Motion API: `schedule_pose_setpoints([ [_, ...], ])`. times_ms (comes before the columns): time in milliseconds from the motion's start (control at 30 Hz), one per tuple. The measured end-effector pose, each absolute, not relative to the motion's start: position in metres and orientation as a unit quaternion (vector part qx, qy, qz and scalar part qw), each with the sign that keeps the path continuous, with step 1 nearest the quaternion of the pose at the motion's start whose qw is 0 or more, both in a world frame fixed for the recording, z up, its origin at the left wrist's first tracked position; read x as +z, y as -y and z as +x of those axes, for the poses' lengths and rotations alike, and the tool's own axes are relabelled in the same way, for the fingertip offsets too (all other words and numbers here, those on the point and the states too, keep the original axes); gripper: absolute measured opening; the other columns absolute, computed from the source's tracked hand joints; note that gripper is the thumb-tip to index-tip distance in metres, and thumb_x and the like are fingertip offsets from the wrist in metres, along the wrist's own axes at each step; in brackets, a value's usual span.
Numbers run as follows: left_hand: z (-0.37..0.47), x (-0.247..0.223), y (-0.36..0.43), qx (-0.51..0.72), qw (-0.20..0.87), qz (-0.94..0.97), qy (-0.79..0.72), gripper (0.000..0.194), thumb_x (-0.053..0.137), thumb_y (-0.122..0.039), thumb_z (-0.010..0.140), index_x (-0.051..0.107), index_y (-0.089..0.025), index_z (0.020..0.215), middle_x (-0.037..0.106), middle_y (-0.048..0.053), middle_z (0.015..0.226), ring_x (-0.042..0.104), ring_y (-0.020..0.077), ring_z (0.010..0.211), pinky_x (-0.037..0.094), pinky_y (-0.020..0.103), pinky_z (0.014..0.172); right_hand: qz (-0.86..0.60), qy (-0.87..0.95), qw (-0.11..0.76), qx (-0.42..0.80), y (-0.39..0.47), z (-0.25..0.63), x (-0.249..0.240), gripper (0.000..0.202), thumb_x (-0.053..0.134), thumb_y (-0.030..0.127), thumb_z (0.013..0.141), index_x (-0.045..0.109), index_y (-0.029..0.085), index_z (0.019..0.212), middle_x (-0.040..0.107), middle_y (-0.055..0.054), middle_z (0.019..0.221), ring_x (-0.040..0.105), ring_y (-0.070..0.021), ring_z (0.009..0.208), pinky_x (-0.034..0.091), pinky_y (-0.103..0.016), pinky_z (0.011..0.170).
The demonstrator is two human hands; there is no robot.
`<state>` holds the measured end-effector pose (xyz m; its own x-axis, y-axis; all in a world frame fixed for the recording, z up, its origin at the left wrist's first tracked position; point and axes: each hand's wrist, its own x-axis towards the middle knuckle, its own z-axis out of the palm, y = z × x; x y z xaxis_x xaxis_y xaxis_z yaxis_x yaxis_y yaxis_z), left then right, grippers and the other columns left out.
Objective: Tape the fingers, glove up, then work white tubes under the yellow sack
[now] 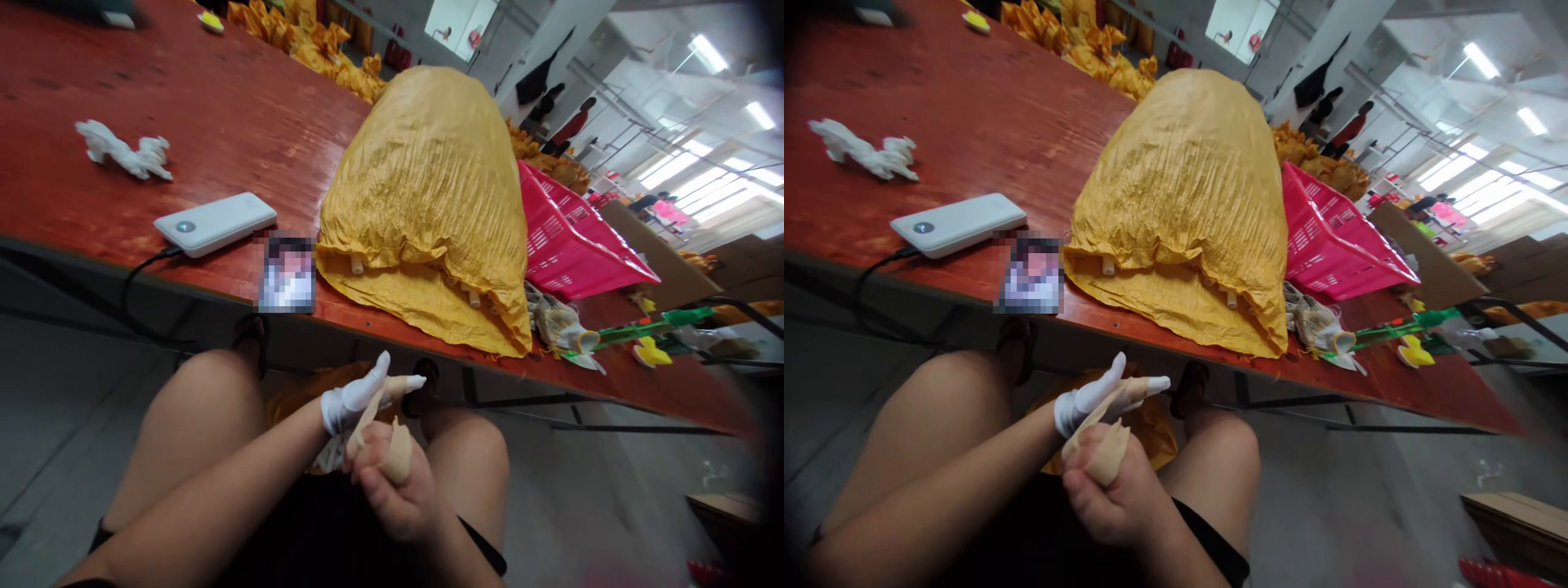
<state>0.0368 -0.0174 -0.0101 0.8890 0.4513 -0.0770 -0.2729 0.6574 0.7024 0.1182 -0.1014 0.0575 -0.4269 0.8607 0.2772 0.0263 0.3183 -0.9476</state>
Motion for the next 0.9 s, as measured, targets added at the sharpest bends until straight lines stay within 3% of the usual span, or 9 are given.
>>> schedule_pose_setpoints([
  [133, 0.021, 0.005, 0.007, 0.236, 0.929, 0.265, -0.108, 0.084, 0.015, -0.078, 0.077, 0.062, -0.018, 0.115, 0.052, 0.011, 0.131, 0.021, 0.0315, 0.135, 0.007, 0.048, 0.108, -0.365, 0.688, 0.417, 0.468, 0.118, 0.14, 0.06, 0.022, 0.04, 0.035, 0.089, 0.052, 0.022, 0.075, 0.052, -0.003, 0.072, 0.051, -0.0162, 0.068, 0.044, -0.03, 0.064],
  [233, 0.013, 0.008, 0.0, 0.247, 0.945, 0.193, -0.093, 0.091, 0.018, -0.081, 0.074, 0.056, -0.013, 0.121, 0.048, 0.015, 0.134, 0.023, 0.0333, 0.134, 0.014, 0.048, 0.107, -0.391, 0.693, 0.401, 0.454, 0.131, 0.167, 0.057, 0.026, 0.039, 0.042, 0.089, 0.054, 0.022, 0.08, 0.054, -0.004, 0.076, 0.052, -0.0177, 0.072, 0.043, -0.032, 0.066],
  [333, 0.011, 0.008, -0.002, 0.265, 0.953, 0.133, -0.061, 0.089, 0.019, -0.078, 0.077, 0.05, -0.011, 0.127, 0.043, 0.016, 0.138, 0.028, 0.0321, 0.132, 0.019, 0.049, 0.106, -0.418, 0.688, 0.364, 0.469, 0.143, 0.188, 0.044, 0.042, 0.037, 0.057, 0.086, 0.059, 0.021, 0.085, 0.056, -0.006, 0.08, 0.054, -0.0194, 0.075, 0.043, -0.033, 0.069],
  [467, 0.014, 0.011, 0.001, 0.281, 0.956, 0.085, -0.021, 0.079, 0.023, -0.07, 0.083, 0.046, -0.011, 0.13, 0.047, 0.015, 0.135, 0.038, 0.03, 0.125, 0.021, 0.055, 0.104, -0.456, 0.564, 0.405, 0.557, 0.15, 0.194, 0.015, 0.064, 0.03, 0.073, 0.08, 0.065, 0.019, 0.089, 0.058, -0.007, 0.082, 0.054, -0.0168, 0.067, 0.043, -0.03, 0.06],
  [567, 0.016, 0.013, 0.004, 0.295, 0.953, 0.073, 0.0, 0.063, 0.03, -0.058, 0.089, 0.047, -0.013, 0.129, 0.051, 0.013, 0.13, 0.047, 0.0274, 0.117, 0.02, 0.057, 0.105, -0.501, 0.434, 0.43, 0.613, 0.145, 0.186, 0.001, 0.06, 0.036, 0.068, 0.082, 0.067, 0.017, 0.083, 0.062, -0.008, 0.084, 0.055, -0.0134, 0.061, 0.041, -0.025, 0.052],
  [667, 0.018, 0.012, 0.007, 0.321, 0.942, 0.093, 0.016, 0.042, 0.038, -0.034, 0.092, 0.048, -0.015, 0.128, 0.052, 0.011, 0.13, 0.049, 0.0261, 0.116, 0.02, 0.057, 0.106, -0.551, 0.331, 0.449, 0.621, 0.136, 0.177, 0.001, 0.045, 0.056, 0.058, 0.078, 0.065, 0.015, 0.074, 0.063, -0.007, 0.077, 0.055, -0.0112, 0.058, 0.041, -0.022, 0.05],
  [733, 0.018, 0.011, 0.008, 0.331, 0.937, 0.112, 0.018, 0.041, 0.04, -0.022, 0.089, 0.047, -0.015, 0.129, 0.051, 0.011, 0.131, 0.048, 0.0261, 0.118, 0.02, 0.058, 0.106, -0.56, 0.299, 0.473, 0.611, 0.132, 0.174, 0.004, 0.041, 0.063, 0.056, 0.074, 0.064, 0.015, 0.071, 0.063, -0.006, 0.074, 0.055, -0.011, 0.058, 0.041, -0.021, 0.05],
  [900, 0.014, 0.011, 0.007, 0.326, 0.936, 0.133, 0.006, 0.041, 0.036, -0.024, 0.092, 0.044, -0.02, 0.132, 0.044, 0.009, 0.138, 0.033, 0.0271, 0.131, 0.019, 0.064, 0.104, -0.538, 0.348, 0.504, 0.579, 0.13, 0.18, 0.008, 0.049, 0.053, 0.062, 0.079, 0.065, 0.016, 0.068, 0.062, -0.004, 0.071, 0.054, -0.0103, 0.055, 0.043, -0.022, 0.051],
])
